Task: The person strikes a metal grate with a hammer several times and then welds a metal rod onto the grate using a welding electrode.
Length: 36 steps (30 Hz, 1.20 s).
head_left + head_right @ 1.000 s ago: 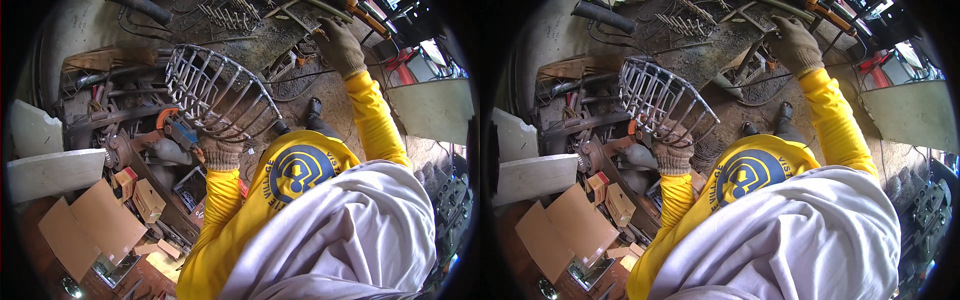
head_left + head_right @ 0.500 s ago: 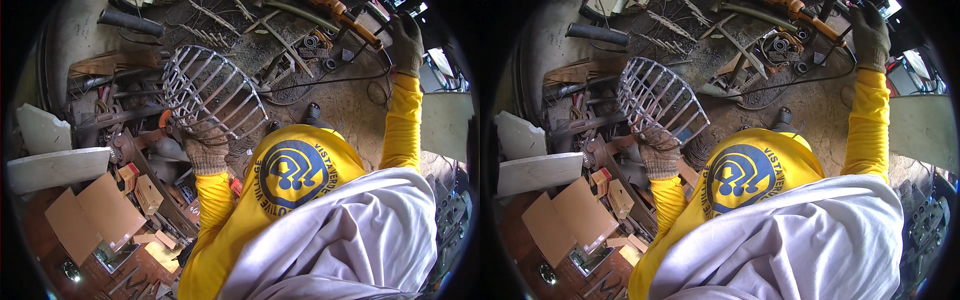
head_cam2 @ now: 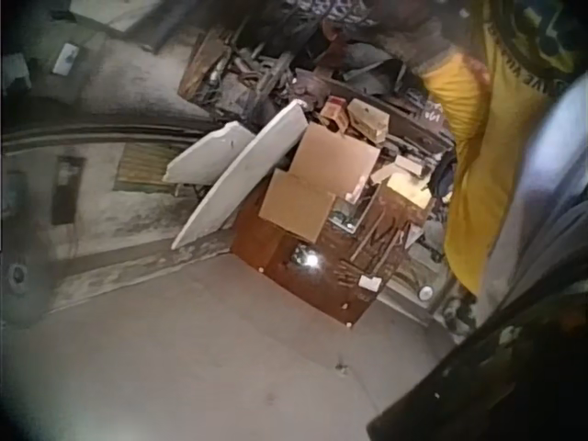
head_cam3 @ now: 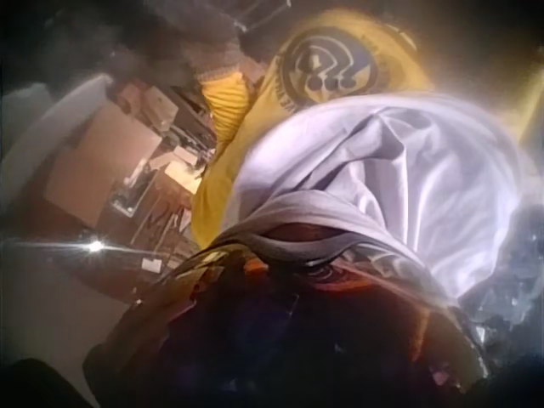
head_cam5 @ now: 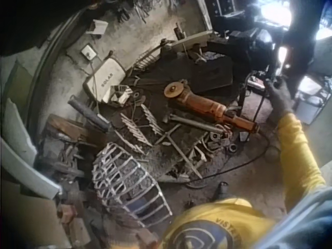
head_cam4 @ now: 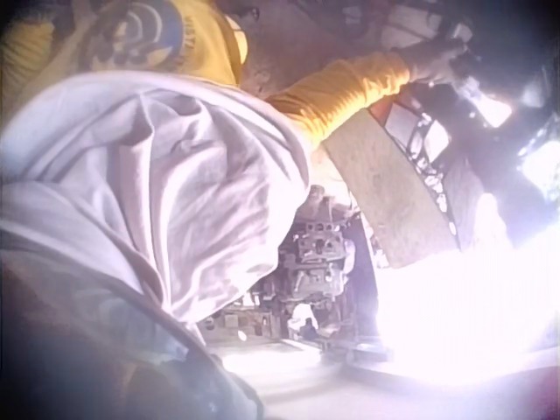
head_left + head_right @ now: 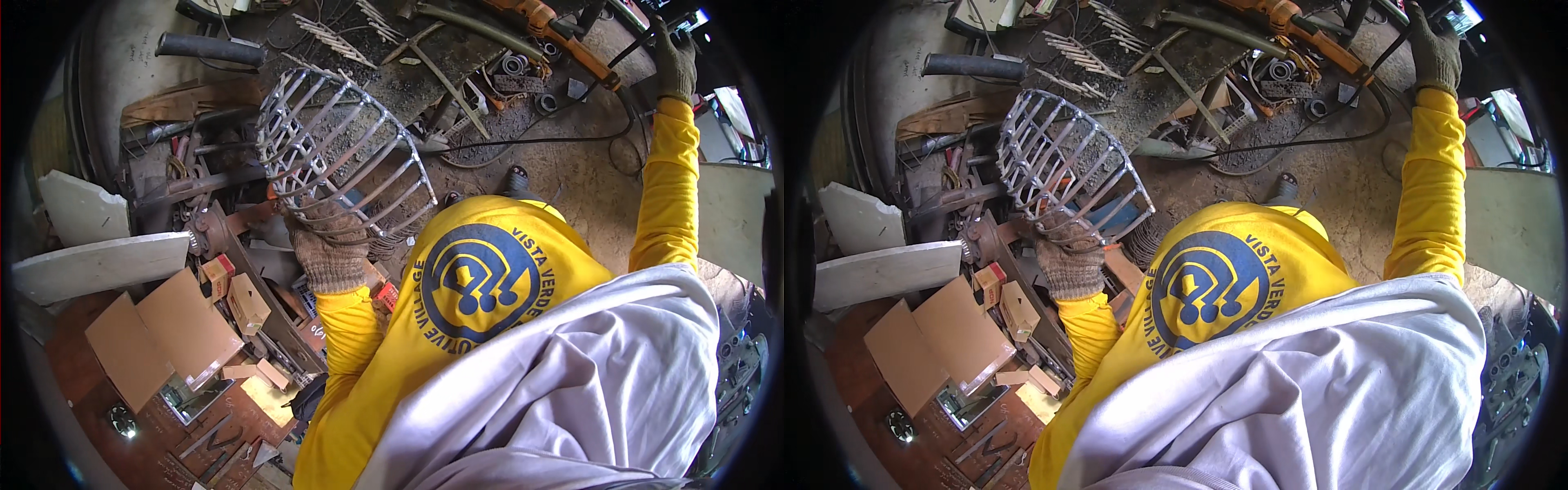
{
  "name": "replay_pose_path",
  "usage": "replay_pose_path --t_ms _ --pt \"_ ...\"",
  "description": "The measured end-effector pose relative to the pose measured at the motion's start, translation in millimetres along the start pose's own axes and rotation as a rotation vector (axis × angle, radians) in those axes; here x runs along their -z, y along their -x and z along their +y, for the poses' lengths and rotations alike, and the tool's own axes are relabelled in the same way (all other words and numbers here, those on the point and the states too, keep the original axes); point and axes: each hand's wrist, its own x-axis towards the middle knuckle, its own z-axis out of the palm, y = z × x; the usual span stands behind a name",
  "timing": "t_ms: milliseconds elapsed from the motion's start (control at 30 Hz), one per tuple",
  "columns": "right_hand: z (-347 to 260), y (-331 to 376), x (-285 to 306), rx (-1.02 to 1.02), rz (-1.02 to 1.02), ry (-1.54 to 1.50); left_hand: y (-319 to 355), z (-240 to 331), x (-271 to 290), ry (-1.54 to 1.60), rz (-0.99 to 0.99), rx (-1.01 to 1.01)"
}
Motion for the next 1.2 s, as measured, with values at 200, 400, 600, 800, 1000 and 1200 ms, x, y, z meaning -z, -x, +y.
replay_pose_path --t_ms 200,400,600,800,1000,1200 --pt "18.2 -10.2 -8.9 -0.019 -0.098 -0.069 -7.7 -3.3 -7.8 -0.002 -0.158 0.029" --pt "30.9 -14.9 -14.1 -0.012 -0.083 -0.061 -9.9 -8.9 -20.7 -0.123 -0.055 -0.028" --pt "9.6 -1.4 -9.7 -0.066 -0.185 -0.186 -6.0 -7.3 -20.0 -0.170 0.209 -0.113" --pt "6.3 -2.0 -13.8 -0.035 -0.116 -0.134 -6.8 1.5 -0.9 0.029 0.009 -0.039" --pt "21.5 -17.3 -18.3 -0.055 -0.128 -0.090 -10.8 -16.6 -27.5 -0.038 0.056 0.020" --pt "-19.9 14.3 -21.9 -0.097 -0.021 -0.230 -29.7 -0.9 18.6 -0.111 0.110 -0.079"
